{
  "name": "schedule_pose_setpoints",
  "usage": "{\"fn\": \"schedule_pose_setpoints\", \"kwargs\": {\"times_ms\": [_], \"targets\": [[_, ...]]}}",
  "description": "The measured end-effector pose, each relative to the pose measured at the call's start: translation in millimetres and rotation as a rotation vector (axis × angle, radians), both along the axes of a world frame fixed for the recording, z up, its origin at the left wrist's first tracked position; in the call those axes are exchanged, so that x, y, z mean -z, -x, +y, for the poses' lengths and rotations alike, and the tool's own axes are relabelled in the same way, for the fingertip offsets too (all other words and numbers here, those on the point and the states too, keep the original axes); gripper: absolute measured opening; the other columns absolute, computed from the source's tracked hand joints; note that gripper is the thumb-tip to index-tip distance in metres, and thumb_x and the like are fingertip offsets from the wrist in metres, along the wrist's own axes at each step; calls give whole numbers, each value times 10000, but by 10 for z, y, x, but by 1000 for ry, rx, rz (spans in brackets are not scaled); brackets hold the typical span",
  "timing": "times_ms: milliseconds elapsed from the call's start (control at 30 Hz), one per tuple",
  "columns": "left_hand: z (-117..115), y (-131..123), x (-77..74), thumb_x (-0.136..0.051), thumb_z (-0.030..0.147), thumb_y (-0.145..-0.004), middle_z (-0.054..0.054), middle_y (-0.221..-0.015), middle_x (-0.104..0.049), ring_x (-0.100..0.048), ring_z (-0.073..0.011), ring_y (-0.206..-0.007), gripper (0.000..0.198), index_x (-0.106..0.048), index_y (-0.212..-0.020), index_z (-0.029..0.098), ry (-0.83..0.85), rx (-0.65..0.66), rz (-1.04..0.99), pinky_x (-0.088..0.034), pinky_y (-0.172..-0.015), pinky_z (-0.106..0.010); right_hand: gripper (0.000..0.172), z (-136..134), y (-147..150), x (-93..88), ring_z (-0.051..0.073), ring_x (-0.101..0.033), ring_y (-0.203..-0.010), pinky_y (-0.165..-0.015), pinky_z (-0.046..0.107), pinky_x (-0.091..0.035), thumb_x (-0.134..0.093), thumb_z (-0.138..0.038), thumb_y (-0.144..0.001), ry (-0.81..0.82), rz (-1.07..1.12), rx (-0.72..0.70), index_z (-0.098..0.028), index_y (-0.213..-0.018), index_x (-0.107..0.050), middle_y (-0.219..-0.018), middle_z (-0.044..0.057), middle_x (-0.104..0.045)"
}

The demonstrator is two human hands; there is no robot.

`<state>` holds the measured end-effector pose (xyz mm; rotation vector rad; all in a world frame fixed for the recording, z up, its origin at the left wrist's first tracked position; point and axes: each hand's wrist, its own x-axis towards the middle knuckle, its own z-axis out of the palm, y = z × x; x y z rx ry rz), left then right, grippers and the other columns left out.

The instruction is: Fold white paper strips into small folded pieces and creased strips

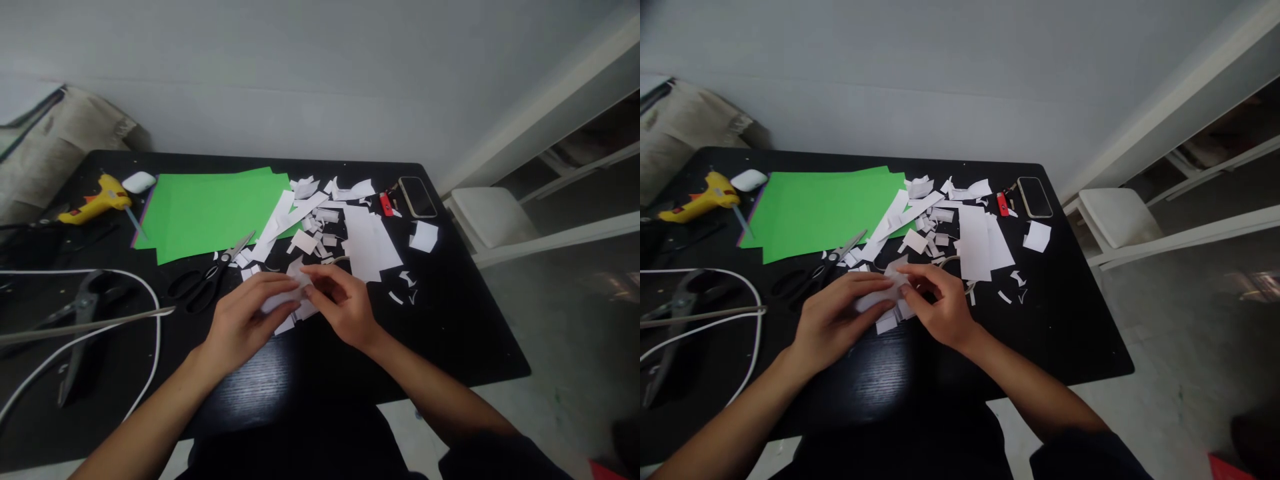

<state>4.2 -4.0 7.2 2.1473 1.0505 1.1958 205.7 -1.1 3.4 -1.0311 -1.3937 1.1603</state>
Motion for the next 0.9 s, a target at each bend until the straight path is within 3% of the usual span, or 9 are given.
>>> {"fn": "schedule_pose_setpoints", "kwargs": {"times_ms": [200,600,767,900], "targets": [[48,27,-30,-754,176,-902,-68,-1123,-738,-731,-220,-1014,307,-701,-1194,259,-32,-76,22,-629,-882,-391,216,-2,6,65,170,-714,-881,-816,324,-634,-739,-223,-884,53,70,20,-257,-1096,-717,-1015,32,-727],[-2,51,21,-774,210,-909,-24,-1002,-781,-746,-175,-862,233,-715,-1133,233,-102,-222,30,-621,-776,-325,221,-8,47,116,182,-748,-882,-815,351,-663,-759,-248,-881,81,74,45,-234,-1096,-710,-1012,50,-754],[-40,43,41,-841,285,-850,-21,-985,-798,-769,-186,-847,288,-721,-1106,230,-30,-327,-50,-650,-800,-335,225,-14,57,149,185,-757,-878,-798,349,-672,-771,-262,-871,107,85,39,-231,-1089,-723,-989,50,-768],[-38,12,2,-844,299,-840,-18,-983,-796,-765,-188,-845,254,-737,-1064,245,92,-314,-109,-651,-765,-334,248,-17,61,163,191,-763,-885,-788,353,-680,-776,-285,-875,111,74,50,-231,-1112,-730,-1001,60,-773]]}}
